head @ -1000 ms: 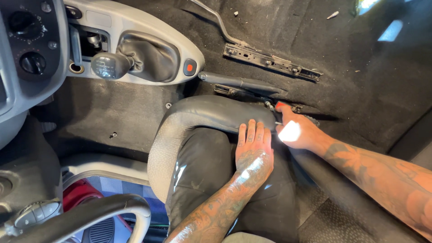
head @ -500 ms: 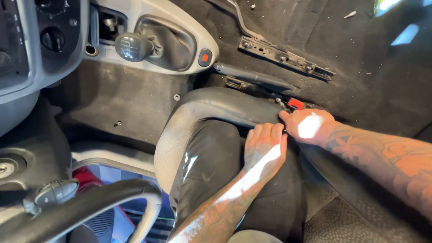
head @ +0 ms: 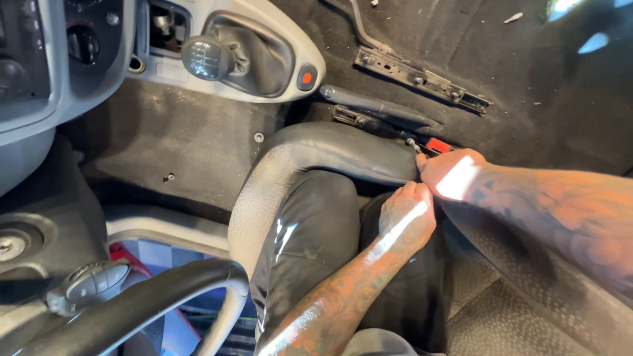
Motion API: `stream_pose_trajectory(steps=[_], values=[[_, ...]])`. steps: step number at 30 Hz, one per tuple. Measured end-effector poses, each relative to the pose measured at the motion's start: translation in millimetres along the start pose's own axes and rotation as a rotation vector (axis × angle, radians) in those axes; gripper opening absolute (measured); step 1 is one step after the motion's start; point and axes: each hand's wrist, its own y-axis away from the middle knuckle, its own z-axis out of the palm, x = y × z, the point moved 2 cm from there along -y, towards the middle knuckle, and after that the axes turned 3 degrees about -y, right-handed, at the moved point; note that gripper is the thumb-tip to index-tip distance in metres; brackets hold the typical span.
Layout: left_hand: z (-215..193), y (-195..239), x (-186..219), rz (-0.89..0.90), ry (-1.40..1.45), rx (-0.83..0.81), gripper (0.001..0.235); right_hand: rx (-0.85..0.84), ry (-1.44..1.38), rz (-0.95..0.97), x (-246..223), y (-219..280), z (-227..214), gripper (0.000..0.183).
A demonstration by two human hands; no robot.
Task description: Disassemble car interior components including the seat and center console trim using hand tools
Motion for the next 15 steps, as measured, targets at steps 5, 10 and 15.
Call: stream_pose_trajectory(steps=[5,10,15], values=[[-19.3,2.2,-1.3,-0.061,0.138,-0.083,0.015,0.051,-0.009,0.103,7.8,1.0,7.1,0.042],[-11.0,-8.9,-1.5,0.018,0.107,-0.071,0.017,0.045,-0.029,0.059,-5.4,75.4,-83.6,0.065],[-4.1,-7.4,-6.0,-0.019,0.147,-0.055,0.027,0.053,-0.248,0.48,20.3,104.5,-105.1,0.056]])
